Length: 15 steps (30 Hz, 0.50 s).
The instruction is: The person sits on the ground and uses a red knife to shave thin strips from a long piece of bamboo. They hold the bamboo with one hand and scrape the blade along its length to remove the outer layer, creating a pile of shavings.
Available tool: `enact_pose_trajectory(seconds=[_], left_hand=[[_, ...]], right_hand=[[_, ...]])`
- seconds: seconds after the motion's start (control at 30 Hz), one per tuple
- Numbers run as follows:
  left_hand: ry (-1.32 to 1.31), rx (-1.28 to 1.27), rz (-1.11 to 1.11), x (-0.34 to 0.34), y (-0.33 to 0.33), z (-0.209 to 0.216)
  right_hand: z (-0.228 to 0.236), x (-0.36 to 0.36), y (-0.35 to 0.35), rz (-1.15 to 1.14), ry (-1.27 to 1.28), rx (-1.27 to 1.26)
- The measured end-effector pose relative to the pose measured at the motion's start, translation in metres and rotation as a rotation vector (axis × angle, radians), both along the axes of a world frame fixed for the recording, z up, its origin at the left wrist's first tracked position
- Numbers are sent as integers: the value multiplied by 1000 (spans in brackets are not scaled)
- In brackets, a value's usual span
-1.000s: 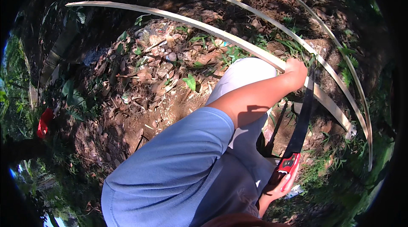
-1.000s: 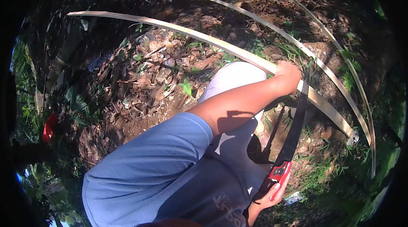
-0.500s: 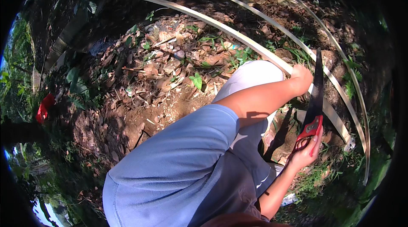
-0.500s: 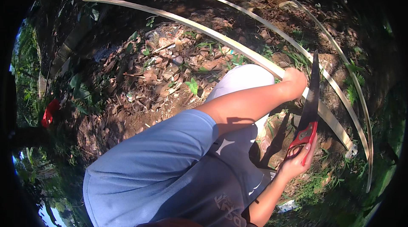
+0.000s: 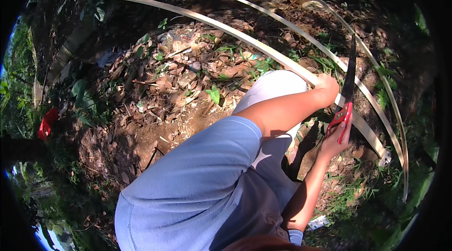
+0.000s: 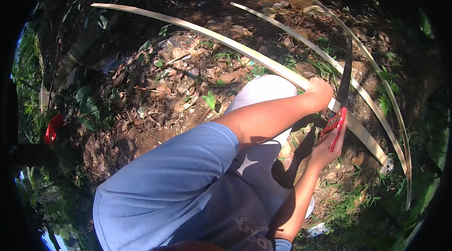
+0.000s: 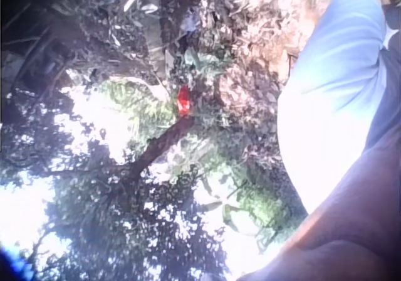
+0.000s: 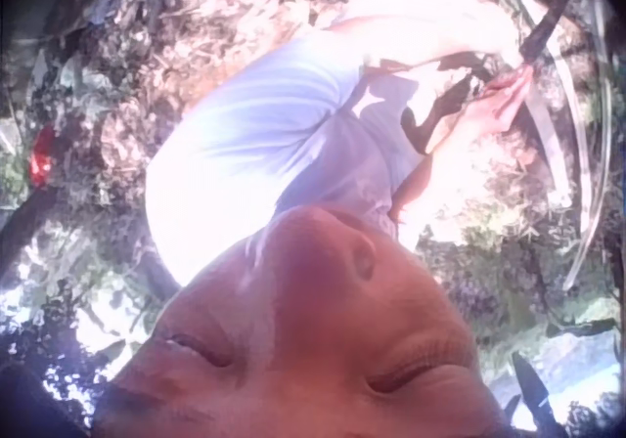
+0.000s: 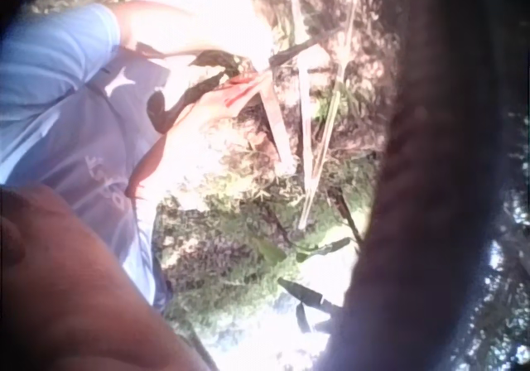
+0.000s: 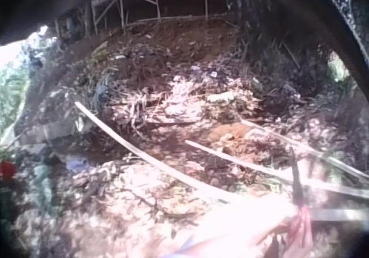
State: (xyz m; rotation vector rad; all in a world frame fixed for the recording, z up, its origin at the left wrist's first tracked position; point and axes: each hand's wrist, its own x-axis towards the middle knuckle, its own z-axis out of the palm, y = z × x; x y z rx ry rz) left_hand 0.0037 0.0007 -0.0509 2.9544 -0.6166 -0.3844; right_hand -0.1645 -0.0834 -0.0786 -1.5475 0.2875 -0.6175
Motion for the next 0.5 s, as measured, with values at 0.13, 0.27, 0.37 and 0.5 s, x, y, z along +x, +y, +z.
enact_pose_trajectory(seconds=[0.13, 0.27, 0.37, 0.5], left_hand=[[5, -30, 56, 8, 3, -6], [24, 13, 9, 0, 2, 6], [17, 18, 7, 2, 4, 7], [-14, -24, -1, -2, -1, 6]], right_hand=[[-2, -52, 3, 41, 19, 131], [-11, -145, -4, -27, 117, 189], [-10, -216, -6, -143, 166, -49], [28, -254, -4, -160, 203, -163]])
